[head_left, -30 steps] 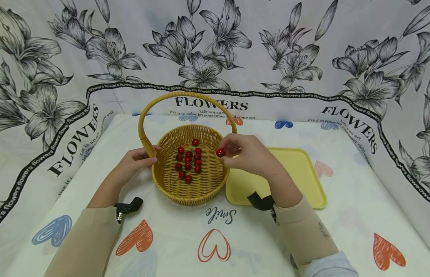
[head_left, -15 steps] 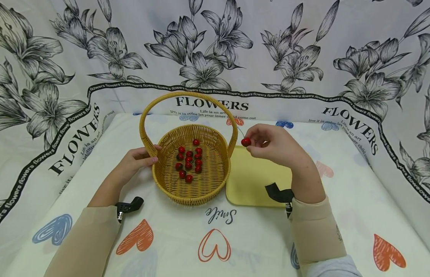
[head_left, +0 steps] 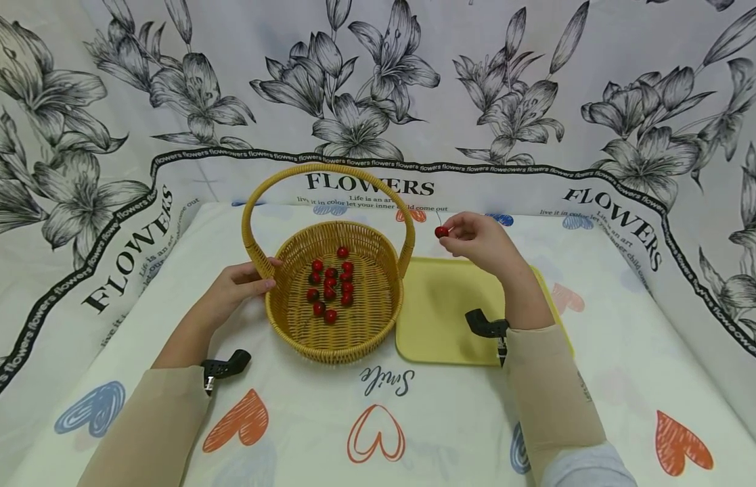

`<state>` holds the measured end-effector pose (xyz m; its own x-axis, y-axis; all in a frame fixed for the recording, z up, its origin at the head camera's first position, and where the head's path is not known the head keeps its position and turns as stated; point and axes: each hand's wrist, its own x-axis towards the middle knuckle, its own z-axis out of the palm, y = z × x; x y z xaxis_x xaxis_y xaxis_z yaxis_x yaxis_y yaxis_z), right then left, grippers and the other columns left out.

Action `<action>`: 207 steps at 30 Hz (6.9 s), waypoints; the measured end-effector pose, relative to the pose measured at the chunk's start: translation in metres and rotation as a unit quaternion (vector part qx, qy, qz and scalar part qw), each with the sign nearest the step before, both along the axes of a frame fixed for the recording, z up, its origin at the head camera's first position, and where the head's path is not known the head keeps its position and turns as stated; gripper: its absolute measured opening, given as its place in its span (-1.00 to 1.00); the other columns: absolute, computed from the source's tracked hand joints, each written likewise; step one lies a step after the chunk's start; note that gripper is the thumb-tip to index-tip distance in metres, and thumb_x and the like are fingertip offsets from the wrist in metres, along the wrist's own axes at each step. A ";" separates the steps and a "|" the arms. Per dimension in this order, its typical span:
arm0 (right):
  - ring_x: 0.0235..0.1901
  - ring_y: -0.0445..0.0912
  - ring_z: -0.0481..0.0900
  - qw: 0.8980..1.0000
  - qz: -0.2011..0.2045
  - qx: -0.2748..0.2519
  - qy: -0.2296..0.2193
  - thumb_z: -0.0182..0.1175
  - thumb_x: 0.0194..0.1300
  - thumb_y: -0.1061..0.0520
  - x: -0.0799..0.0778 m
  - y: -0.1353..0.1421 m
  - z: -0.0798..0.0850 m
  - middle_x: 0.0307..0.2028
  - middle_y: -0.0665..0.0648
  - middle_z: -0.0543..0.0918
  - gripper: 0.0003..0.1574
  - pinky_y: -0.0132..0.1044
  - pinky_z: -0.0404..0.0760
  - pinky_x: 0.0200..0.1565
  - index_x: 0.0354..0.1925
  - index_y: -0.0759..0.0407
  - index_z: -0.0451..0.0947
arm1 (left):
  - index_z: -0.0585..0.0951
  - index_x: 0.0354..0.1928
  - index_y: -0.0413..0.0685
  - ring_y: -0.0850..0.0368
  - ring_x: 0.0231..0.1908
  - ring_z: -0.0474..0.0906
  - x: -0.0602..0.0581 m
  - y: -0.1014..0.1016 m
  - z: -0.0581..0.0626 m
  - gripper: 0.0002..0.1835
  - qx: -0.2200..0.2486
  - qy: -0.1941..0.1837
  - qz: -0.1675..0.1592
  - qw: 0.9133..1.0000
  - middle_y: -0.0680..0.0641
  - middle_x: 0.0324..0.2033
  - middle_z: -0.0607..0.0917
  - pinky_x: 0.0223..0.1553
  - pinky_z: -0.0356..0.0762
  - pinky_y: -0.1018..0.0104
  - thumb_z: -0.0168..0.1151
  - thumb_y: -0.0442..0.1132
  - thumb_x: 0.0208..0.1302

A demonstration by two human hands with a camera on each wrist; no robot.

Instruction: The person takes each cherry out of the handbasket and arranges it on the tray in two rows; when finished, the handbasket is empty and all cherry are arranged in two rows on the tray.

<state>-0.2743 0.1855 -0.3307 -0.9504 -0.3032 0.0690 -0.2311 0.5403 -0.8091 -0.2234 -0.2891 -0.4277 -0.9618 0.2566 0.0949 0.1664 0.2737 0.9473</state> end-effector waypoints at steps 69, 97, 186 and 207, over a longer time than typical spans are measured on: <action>-0.20 0.01 0.61 0.993 -0.040 0.100 0.043 0.35 0.40 -0.06 -0.014 -0.035 -0.046 -0.21 0.09 0.66 -0.46 -0.14 0.54 -0.24 0.26 0.09 0.60 | 0.54 0.28 -0.30 0.20 0.20 0.47 0.003 0.000 0.001 -0.59 0.024 0.016 -0.016 0.999 -0.04 0.16 0.68 0.20 0.26 0.48 0.25 -0.31 0.45; -0.31 0.03 0.57 0.996 0.024 -0.081 0.027 0.41 0.36 0.05 0.051 -0.045 0.031 -0.22 0.14 0.60 -0.63 -0.23 0.51 -0.30 0.09 0.10 0.69 | 0.54 0.27 -0.32 0.20 0.21 0.46 0.003 0.001 0.002 -0.59 0.029 0.016 -0.015 0.999 -0.04 0.15 0.68 0.21 0.26 0.49 0.24 -0.31 0.46; -0.33 -0.17 0.51 0.958 0.230 0.169 0.016 0.41 0.32 0.08 0.059 -0.165 -0.029 -0.37 -0.05 0.62 -0.76 -0.38 0.52 -0.25 -0.07 0.13 0.72 | 0.53 0.29 -0.25 0.19 0.09 0.52 0.001 0.002 0.000 -0.60 0.019 0.017 -0.018 1.000 0.01 0.14 0.67 0.01 0.47 0.39 0.19 -0.26 0.51; -0.28 -0.03 0.51 0.973 0.229 -0.010 0.010 0.38 0.34 0.18 0.052 -0.091 0.025 -0.28 0.07 0.61 -0.75 -0.23 0.54 -0.27 -0.01 0.16 0.71 | 0.54 0.29 -0.28 0.23 0.16 0.49 0.002 0.001 -0.002 -0.61 0.045 0.017 -0.023 0.999 0.03 0.16 0.67 0.08 0.42 0.45 0.18 -0.32 0.50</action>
<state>-0.2223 0.0948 -0.3055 -0.7146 -0.6929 0.0962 -0.4596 0.3613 -0.8114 -0.2216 -0.2885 -0.4296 -0.9450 0.2895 0.1525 0.2098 0.1783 0.9613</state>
